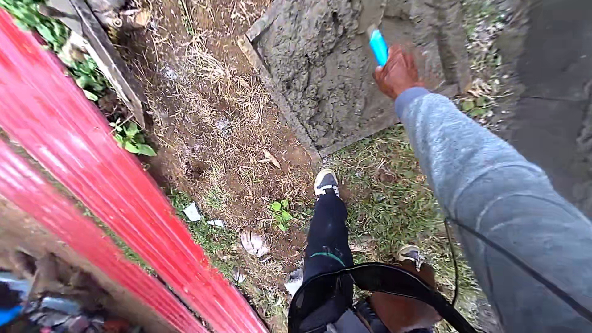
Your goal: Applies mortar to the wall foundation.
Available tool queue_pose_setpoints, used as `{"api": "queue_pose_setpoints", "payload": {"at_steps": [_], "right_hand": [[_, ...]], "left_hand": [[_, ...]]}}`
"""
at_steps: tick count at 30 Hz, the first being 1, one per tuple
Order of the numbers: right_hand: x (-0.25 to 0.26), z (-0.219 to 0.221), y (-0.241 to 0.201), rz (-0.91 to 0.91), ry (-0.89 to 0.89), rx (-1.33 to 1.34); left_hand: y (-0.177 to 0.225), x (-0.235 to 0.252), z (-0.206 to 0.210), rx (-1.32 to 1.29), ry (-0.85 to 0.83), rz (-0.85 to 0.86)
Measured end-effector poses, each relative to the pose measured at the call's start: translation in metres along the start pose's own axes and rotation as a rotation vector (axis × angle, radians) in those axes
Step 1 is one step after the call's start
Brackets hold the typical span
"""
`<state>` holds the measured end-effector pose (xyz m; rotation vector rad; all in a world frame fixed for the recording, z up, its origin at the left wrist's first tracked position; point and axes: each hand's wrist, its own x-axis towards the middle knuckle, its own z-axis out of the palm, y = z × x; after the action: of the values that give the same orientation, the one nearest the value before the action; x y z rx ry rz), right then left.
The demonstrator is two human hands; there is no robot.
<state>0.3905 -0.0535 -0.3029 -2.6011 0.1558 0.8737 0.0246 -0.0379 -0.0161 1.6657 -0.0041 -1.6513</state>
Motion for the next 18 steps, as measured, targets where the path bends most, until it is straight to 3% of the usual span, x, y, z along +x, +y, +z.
{"api": "queue_pose_setpoints", "payload": {"at_steps": [2,6,9,10,14,15,17,18], "right_hand": [[-0.006,0.023,-0.023,-0.02,-0.06,-0.022],[-0.03,0.054,-0.041,-0.038,-0.129,0.072],[-0.033,0.07,-0.047,-0.019,-0.164,0.176],[-0.032,0.074,-0.053,-0.007,-0.183,0.217],[-0.034,0.093,-0.072,0.06,-0.25,0.459],[-0.037,0.095,-0.07,0.058,-0.255,0.515],[-0.055,0.097,-0.058,0.052,-0.274,0.606],[-0.067,0.095,-0.052,0.043,-0.281,0.636]], "left_hand": [[0.005,-0.003,-0.023,-0.017,-0.077,-0.007],[0.003,-0.008,-0.015,0.031,0.115,0.12],[0.026,-0.038,-0.069,0.052,-0.088,0.109],[0.027,-0.044,-0.075,0.028,-0.087,0.111],[0.009,-0.044,-0.048,-0.134,0.189,0.095],[0.012,-0.041,-0.049,-0.065,0.164,0.048],[0.033,-0.035,-0.066,-0.027,-0.138,-0.156],[0.028,-0.027,-0.054,-0.017,-0.164,-0.189]]}}
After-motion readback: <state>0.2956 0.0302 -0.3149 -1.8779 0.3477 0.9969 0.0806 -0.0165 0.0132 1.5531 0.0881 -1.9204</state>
